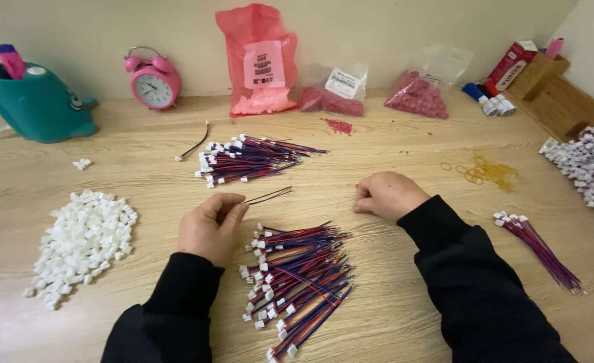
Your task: Assembling small electronic wire connectors by inserting wires into plastic housings
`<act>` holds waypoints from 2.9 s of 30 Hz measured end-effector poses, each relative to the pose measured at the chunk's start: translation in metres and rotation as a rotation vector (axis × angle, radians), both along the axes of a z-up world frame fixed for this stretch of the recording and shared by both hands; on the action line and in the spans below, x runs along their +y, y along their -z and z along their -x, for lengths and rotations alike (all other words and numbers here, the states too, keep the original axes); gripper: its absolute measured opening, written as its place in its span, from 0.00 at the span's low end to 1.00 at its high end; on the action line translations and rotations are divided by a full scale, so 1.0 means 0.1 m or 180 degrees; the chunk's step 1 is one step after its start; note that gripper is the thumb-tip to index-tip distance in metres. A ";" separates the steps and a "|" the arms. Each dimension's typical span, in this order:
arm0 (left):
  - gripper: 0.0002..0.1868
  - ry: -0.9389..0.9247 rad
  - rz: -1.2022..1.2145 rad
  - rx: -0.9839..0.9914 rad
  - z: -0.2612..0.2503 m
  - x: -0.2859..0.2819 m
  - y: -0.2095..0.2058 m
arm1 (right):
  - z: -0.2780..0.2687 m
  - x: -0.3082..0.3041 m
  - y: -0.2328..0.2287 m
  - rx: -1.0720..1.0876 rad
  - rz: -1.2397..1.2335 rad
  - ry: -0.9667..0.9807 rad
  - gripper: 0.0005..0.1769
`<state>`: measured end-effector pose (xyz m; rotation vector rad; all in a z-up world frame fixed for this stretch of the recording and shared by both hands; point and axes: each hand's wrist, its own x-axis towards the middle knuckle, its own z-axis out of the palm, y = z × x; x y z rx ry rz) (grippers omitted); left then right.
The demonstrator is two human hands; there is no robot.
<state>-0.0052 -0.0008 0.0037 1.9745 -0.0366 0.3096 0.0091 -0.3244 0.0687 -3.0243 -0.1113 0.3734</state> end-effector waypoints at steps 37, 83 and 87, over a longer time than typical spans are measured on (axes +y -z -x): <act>0.10 0.0217 0.1866 0.0416 -0.10 -0.18 0.26 | 0.15 1.34 0.12 0.0277 -0.4746 -0.0118 0.07; 0.20 0.1076 0.2837 0.0397 0.05 -0.21 0.17 | 0.19 1.28 0.10 -0.1708 -0.3164 -0.1414 0.08; 0.21 0.1124 0.2807 0.0386 0.05 -0.19 0.15 | 0.17 1.26 0.13 -0.1411 -0.3370 -0.1187 0.13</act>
